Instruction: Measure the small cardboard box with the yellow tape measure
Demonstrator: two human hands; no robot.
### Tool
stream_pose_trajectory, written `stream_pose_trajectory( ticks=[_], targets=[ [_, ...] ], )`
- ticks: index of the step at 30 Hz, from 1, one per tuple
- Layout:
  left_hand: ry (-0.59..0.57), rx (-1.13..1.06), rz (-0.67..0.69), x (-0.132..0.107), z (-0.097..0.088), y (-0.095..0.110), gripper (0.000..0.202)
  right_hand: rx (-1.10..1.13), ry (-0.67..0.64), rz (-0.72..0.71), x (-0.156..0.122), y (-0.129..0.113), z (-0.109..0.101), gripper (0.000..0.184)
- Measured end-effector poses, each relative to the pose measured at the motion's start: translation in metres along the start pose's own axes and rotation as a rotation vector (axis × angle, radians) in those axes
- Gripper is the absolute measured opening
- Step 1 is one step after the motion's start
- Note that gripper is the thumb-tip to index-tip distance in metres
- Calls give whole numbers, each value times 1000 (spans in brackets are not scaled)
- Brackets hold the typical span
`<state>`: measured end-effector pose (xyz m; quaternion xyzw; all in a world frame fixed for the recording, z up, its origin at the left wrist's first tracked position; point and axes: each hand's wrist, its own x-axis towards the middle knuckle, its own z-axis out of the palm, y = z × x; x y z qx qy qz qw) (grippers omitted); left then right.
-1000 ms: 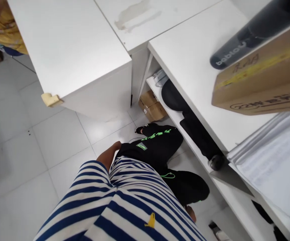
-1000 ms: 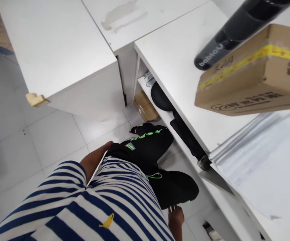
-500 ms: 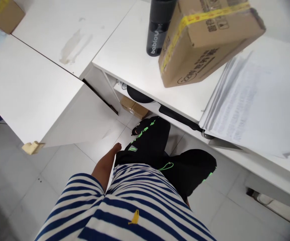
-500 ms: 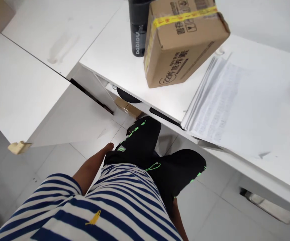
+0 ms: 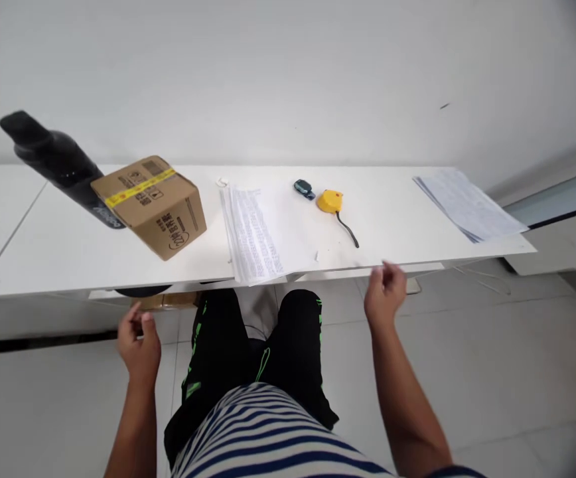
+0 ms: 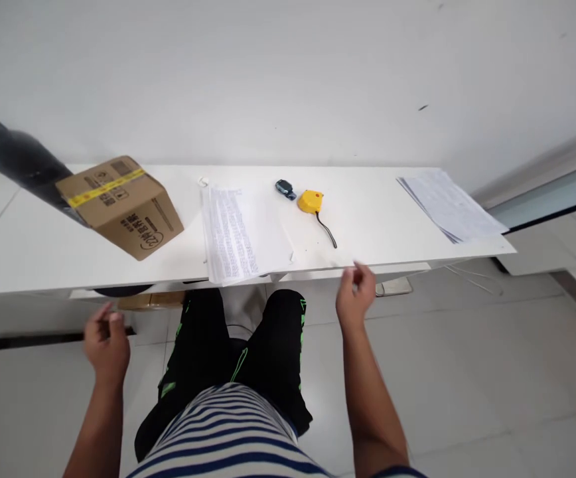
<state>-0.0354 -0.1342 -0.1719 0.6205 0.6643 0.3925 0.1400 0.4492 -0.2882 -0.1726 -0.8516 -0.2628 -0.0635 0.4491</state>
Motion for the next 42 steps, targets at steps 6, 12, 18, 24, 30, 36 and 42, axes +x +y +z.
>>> stream_pose_trajectory(
  ticks=[6, 12, 18, 24, 30, 36, 42],
  targets=[
    [10, 282, 518, 113, -20, 169, 77, -269, -419, -265, 148, -113, 86, 70],
    [-235, 492, 446, 164, -27, 175, 58, -140, -484, -255, 164, -107, 120, 61],
    [-610, 274, 643, 175, -61, 148, 57, 552, -331, -1, 146, -175, 89, 31],
    [-372, -7, 590, 162, -66, 183, 55, 1361, -1179, 30, 56, -339, 88, 57],
    [-556, -458, 137, 154, -60, 226, 73, 1524, -1427, -87, -11, -400, 107, 45],
    [-806, -727, -59, 153, -69, 233, 50, 1483, -1272, -249, -7, -389, 97, 37],
    [-934, -946, -193, 161, -62, 238, 38, 1407, -1186, -313, 0, -369, 80, 32]
  ],
)
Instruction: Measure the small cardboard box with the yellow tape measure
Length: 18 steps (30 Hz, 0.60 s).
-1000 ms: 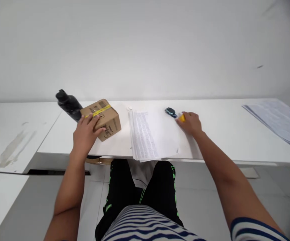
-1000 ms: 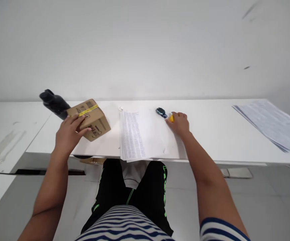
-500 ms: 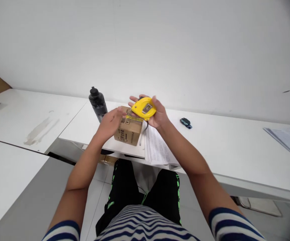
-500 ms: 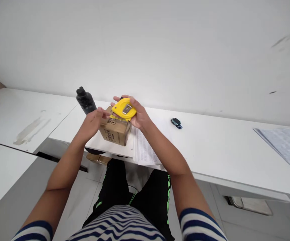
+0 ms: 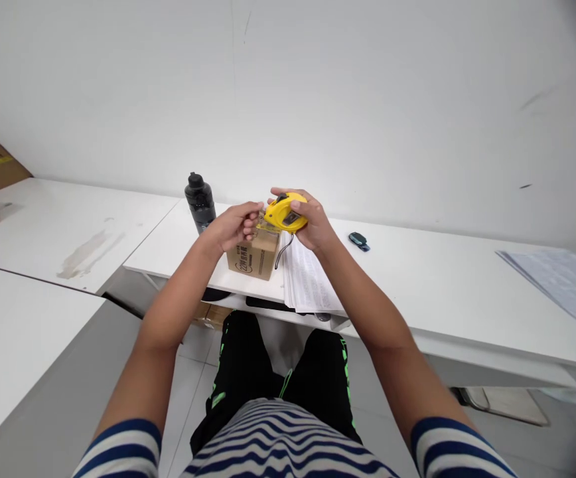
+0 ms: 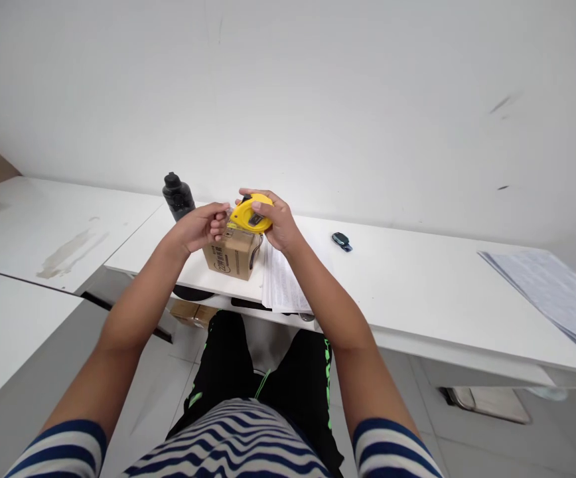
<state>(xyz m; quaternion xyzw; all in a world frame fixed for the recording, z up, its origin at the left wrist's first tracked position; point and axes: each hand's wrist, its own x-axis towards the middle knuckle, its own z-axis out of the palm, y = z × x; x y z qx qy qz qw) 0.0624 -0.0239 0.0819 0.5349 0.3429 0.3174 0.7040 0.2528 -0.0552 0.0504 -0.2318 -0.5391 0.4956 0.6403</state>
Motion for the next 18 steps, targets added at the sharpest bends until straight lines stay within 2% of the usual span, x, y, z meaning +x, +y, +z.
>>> stream_pose_trajectory(
  ticks=[2, 4, 7, 10, 13, 16, 18],
  targets=[
    [64, -16, 42, 7, -16, 2, 37, -79, 21, 20, -11, -7, -17, 33],
    [169, 58, 64, 15, -40, 2, 36, -164, 69, 48, -25, -13, -43, 33],
    [376, 342, -26, 27, -74, -6, 33, -298, 168, 106, -46, -19, -86, 32],
    [433, 493, -120, 38, -89, -22, 31, -382, 221, 181, -57, -19, -108, 33],
    [397, 561, -151, 46, -85, -35, 30, -488, 202, 214, -57, -15, -101, 36],
    [299, 645, -177, 50, -78, -41, 41, -621, 119, 208, -47, -9, -80, 39],
    [238, 692, -191, 51, -78, -43, 48, -626, 74, 189, -39, -3, -69, 40]
  ],
)
